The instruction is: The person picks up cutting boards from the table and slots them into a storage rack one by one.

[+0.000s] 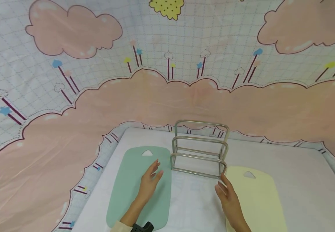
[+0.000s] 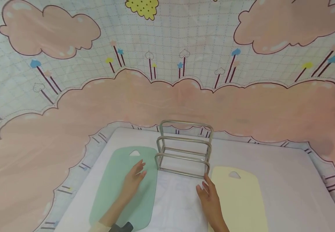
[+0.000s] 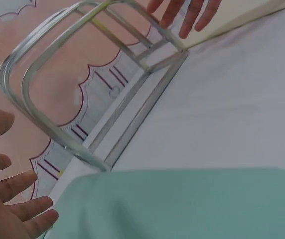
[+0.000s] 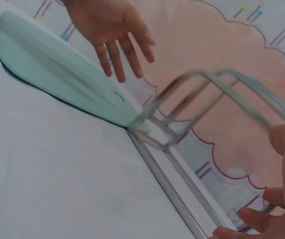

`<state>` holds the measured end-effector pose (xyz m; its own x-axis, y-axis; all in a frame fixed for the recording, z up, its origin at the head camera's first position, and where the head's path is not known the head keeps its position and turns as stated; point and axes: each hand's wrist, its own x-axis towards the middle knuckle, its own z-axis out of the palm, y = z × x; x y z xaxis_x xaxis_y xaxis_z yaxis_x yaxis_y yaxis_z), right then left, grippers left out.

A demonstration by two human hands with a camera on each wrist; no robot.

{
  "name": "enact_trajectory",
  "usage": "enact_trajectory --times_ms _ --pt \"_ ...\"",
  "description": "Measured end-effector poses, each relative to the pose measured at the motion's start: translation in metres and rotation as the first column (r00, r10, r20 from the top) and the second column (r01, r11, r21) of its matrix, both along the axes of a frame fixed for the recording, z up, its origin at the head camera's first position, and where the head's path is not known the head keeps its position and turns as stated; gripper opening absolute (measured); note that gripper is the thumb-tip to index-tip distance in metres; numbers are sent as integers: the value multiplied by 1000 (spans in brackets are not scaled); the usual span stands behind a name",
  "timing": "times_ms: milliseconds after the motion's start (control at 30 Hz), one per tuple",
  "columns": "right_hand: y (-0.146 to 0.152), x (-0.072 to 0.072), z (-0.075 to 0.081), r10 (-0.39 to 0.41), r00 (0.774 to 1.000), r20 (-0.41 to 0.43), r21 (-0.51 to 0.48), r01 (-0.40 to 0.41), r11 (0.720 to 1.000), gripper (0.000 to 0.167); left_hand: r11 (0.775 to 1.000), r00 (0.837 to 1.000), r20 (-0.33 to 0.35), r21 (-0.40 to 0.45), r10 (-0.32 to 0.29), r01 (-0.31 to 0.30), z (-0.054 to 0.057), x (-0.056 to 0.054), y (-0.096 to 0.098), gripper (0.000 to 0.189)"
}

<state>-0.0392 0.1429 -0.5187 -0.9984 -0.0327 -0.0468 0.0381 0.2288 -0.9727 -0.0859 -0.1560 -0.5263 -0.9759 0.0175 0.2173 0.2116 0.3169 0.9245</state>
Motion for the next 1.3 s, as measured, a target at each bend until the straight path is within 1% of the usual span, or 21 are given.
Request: enact_trajectory --times_ms 133,200,367,400,467,533,600,633,700,767,900,1067,1200,1300 --pt "-20 2 -3 16 1000 -16 -17 -16 1000 56 998 999 -5 18 54 -54 -4 7 -15 54" --pt "-32 3 -4 38 999 -15 -24 -39 999 54 997 997 3 21 74 -74 -6 9 -22 55" --pt "-64 6 -11 104 995 14 -52 -103 993 51 990 990 21 -21 141 -140 -13 12 -47 54" --pt "-70 6 -13 120 993 20 -56 -119 991 50 988 988 25 -34 154 -154 -12 13 -52 53" --pt "-80 7 -17 156 987 26 -63 -154 986 48 982 982 46 -42 184 -182 -1 17 -59 52" --pt "-90 8 -19 191 981 26 -71 -189 979 48 978 978 51 -43 204 -202 7 20 -65 50" --pt "-98 9 -20 216 976 17 -79 -214 974 48 972 972 52 -54 229 -227 10 21 -73 49" --pt "-101 9 -20 226 974 15 -81 -225 971 49 969 969 56 -63 242 -238 10 22 -77 49" --pt "-107 9 -21 240 971 15 -84 -238 968 49 964 964 59 -77 260 -255 1 21 -88 50" --pt "-112 10 -22 246 969 21 -91 -244 966 51 956 957 69 -101 281 -274 -5 22 -96 51" --pt "-119 10 -25 259 964 50 -124 -252 960 54 941 942 89 -130 325 -312 -11 24 -108 53" --pt "-124 9 -25 280 956 86 -166 -263 950 58 924 920 128 -151 370 -350 -11 25 -114 56" --pt "-126 7 -23 285 952 109 -178 -264 948 60 920 906 178 -157 385 -360 -9 23 -116 58" --pt "-128 5 -23 298 946 125 -187 -273 944 61 912 891 213 -189 400 -365 -8 20 -119 60"
